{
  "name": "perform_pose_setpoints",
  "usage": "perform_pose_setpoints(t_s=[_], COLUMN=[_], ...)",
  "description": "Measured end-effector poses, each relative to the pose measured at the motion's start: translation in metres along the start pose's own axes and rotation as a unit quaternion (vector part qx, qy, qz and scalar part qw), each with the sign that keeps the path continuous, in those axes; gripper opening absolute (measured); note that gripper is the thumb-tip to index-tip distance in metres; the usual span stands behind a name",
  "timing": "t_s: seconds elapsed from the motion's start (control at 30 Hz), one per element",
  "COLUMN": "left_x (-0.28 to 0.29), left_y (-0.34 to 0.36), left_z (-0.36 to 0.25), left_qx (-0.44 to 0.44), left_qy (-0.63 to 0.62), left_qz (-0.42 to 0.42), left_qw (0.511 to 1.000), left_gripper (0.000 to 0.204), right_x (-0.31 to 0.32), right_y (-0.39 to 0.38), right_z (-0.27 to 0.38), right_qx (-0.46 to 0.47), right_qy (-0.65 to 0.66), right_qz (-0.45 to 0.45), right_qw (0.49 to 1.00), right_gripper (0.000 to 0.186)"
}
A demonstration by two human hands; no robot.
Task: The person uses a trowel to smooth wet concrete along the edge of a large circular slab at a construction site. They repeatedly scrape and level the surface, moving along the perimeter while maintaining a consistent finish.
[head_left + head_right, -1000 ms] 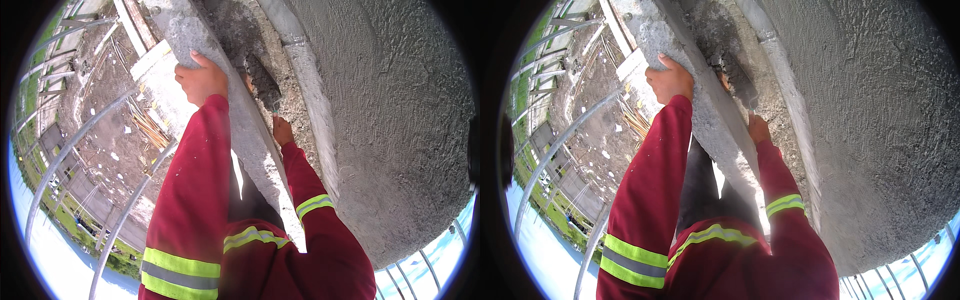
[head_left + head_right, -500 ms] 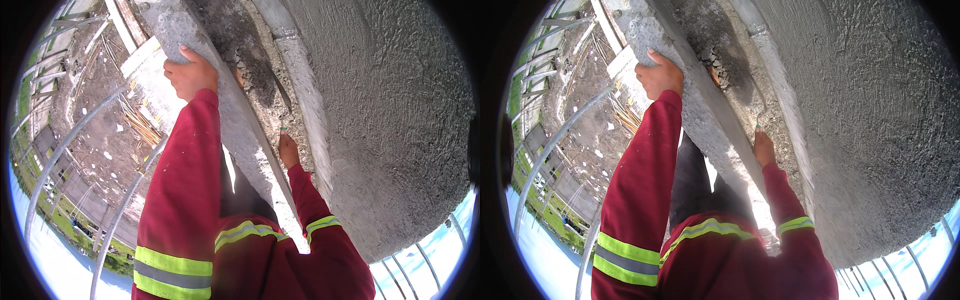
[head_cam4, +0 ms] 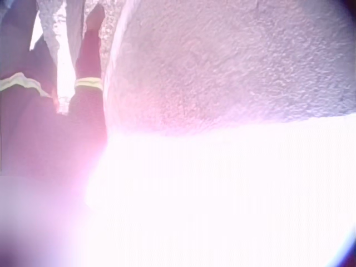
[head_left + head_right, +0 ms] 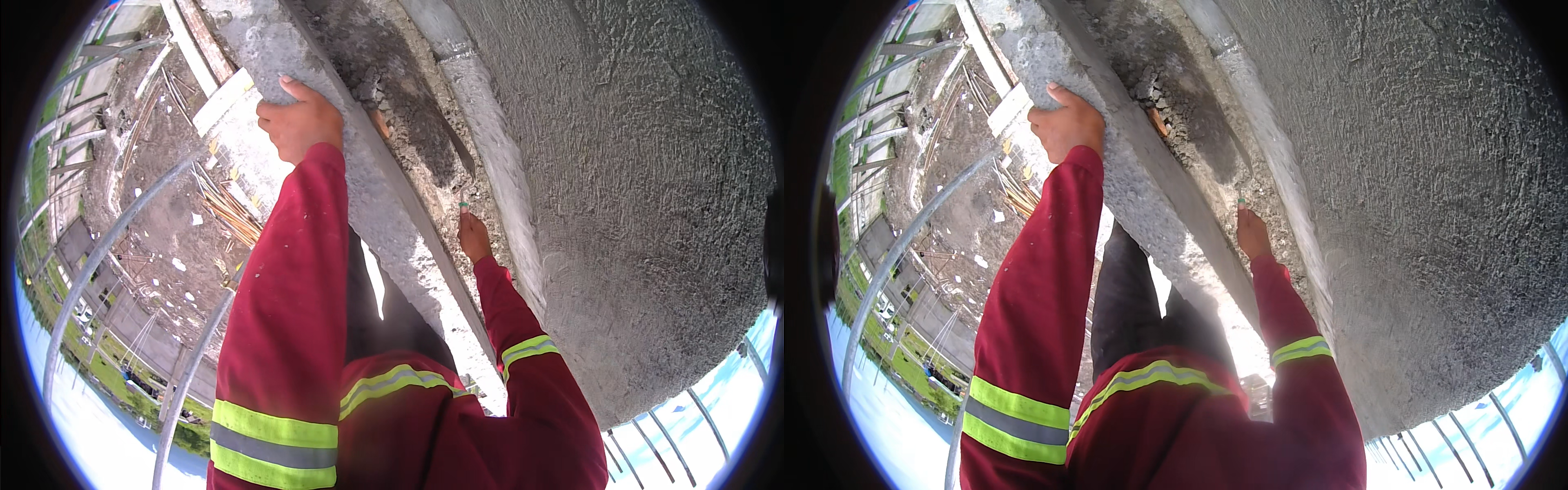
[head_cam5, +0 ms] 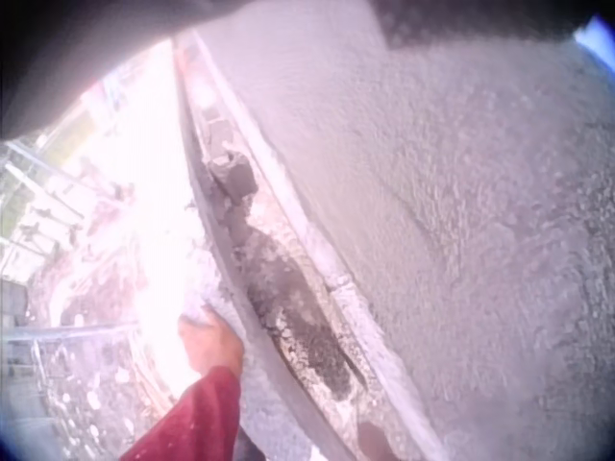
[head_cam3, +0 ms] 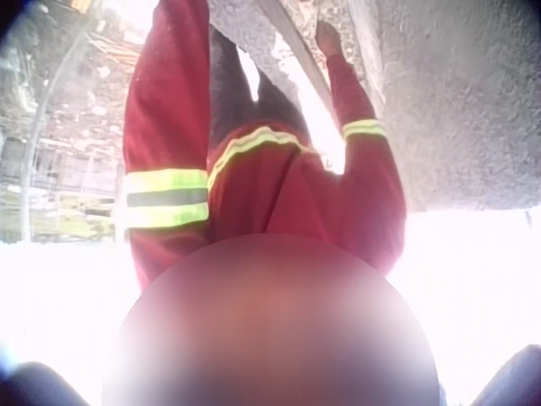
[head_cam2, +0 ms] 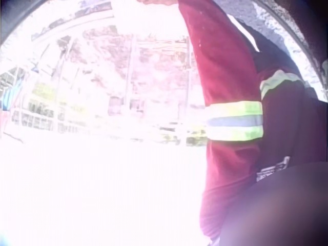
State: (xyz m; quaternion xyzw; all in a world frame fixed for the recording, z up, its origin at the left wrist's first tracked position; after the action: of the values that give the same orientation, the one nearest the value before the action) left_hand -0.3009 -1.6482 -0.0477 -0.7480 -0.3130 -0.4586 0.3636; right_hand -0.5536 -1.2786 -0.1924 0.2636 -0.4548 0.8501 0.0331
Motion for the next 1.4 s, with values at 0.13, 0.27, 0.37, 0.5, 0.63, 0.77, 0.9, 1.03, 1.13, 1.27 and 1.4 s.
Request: perform_pose_setpoints(t_s=[0.13,0.27,0.37,0.5,0.63,0.77,0.9,1.03,1.13,1.27,1.4], left_x=[0.000,0.001,0.002,0.003,0.005,0.004,0.006,0.005,0.003,0.002,0.001], left_y=[0.000,0.000,-0.001,-0.002,-0.003,-0.002,-0.002,-0.002,-0.002,-0.002,0.001], left_z=[0.000,-0.002,-0.003,-0.004,-0.003,-0.003,-0.005,-0.003,-0.002,-0.002,-0.002], left_qx=[0.005,0.006,0.009,0.009,0.008,0.010,0.003,0.003,0.006,-0.003,0.006], left_qy=[0.009,0.006,0.008,0.009,0.012,0.002,-0.006,0.003,0.008,0.008,0.010], left_qz=[0.013,0.003,0.003,0.004,0.001,0.010,-0.005,0.003,0.012,-0.001,-0.008], left_qw=[1.000,1.000,1.000,1.000,1.000,1.000,1.000,1.000,1.000,1.000,1.000], left_gripper=[0.069,0.068,0.067,0.067,0.066,0.067,0.067,0.068,0.068,0.067,0.067], right_x=[-0.038,-0.019,0.006,0.020,-0.007,-0.028,0.004,0.043,0.042,0.002,0.007], right_y=[0.011,-0.009,0.010,0.115,0.189,0.161,0.098,0.101,0.143,0.172,0.131], right_z=[0.010,0.031,0.074,0.161,0.213,0.188,0.126,0.120,0.153,0.176,0.139], right_qx=[-0.010,0.059,0.106,0.113,0.092,0.074,0.019,0.078,0.126,0.098,0.061], right_qy=[0.086,0.006,-0.016,-0.008,0.030,-0.050,-0.053,-0.041,-0.031,-0.041,-0.093], right_qz=[0.105,0.051,0.018,-0.065,-0.073,0.060,0.155,0.100,0.048,0.138,0.181], right_qw=[0.991,0.997,0.994,0.991,0.993,0.994,0.986,0.991,0.990,0.985,0.977], right_gripper=[0.071,0.067,0.065,0.069,0.074,0.073,0.078,0.077,0.077,0.078,0.074])
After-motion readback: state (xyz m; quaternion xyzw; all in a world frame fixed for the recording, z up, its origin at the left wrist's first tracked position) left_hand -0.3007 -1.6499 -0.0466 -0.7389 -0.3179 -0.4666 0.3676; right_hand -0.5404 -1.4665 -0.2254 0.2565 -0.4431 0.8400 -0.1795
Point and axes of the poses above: each hand's wrist, its own y-axis towards the middle knuckle, its own x-axis out of the back of the hand, z = x × y, the point moved 5 cm from there along y, towards the middle knuckle, and after that the axes turned 9 degrees about x, right-handed, at the moved point
